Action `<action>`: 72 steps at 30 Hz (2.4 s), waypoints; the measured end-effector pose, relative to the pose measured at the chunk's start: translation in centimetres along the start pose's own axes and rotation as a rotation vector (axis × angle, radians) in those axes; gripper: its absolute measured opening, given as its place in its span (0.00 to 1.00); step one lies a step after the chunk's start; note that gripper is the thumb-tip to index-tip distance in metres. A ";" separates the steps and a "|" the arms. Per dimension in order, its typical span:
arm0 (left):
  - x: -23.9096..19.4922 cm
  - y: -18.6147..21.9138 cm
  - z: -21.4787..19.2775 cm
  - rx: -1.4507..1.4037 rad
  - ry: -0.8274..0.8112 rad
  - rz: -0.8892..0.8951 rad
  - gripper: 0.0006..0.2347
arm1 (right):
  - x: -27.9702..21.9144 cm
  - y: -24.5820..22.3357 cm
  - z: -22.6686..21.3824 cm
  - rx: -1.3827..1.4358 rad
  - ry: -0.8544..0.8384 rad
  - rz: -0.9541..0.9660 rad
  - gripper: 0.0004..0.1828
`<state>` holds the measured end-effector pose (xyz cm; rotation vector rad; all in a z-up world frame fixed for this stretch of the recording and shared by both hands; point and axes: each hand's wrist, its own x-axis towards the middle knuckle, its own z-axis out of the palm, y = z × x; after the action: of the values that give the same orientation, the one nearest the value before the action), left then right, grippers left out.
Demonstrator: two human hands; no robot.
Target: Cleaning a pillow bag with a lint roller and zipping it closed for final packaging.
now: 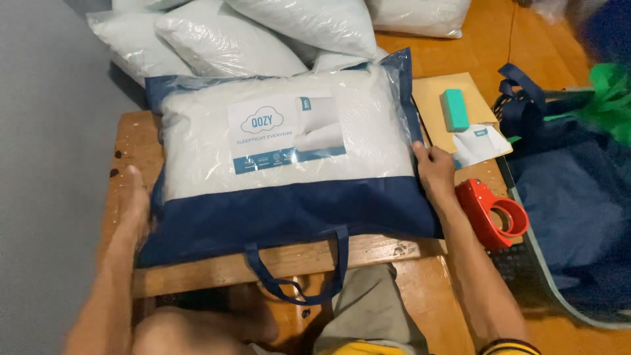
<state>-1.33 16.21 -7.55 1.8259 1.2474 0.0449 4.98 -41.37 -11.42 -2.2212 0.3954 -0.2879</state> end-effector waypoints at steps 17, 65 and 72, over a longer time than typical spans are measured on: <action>4.8 -11.3 -2.6 0.458 -0.089 0.336 0.39 | -7.3 2.0 -3.8 -0.083 -0.174 0.116 0.35; -13.7 10.0 9.5 0.435 -0.207 1.261 0.40 | 2.9 -10.5 2.0 0.155 -0.168 -0.490 0.24; -14.0 9.2 4.2 0.593 -0.059 1.095 0.42 | 17.3 9.8 -0.8 -0.583 0.163 -0.181 0.27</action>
<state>0.47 2.04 2.15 2.8015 0.0674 0.2405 18.83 -54.34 -17.36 -2.8237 0.4013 -0.5034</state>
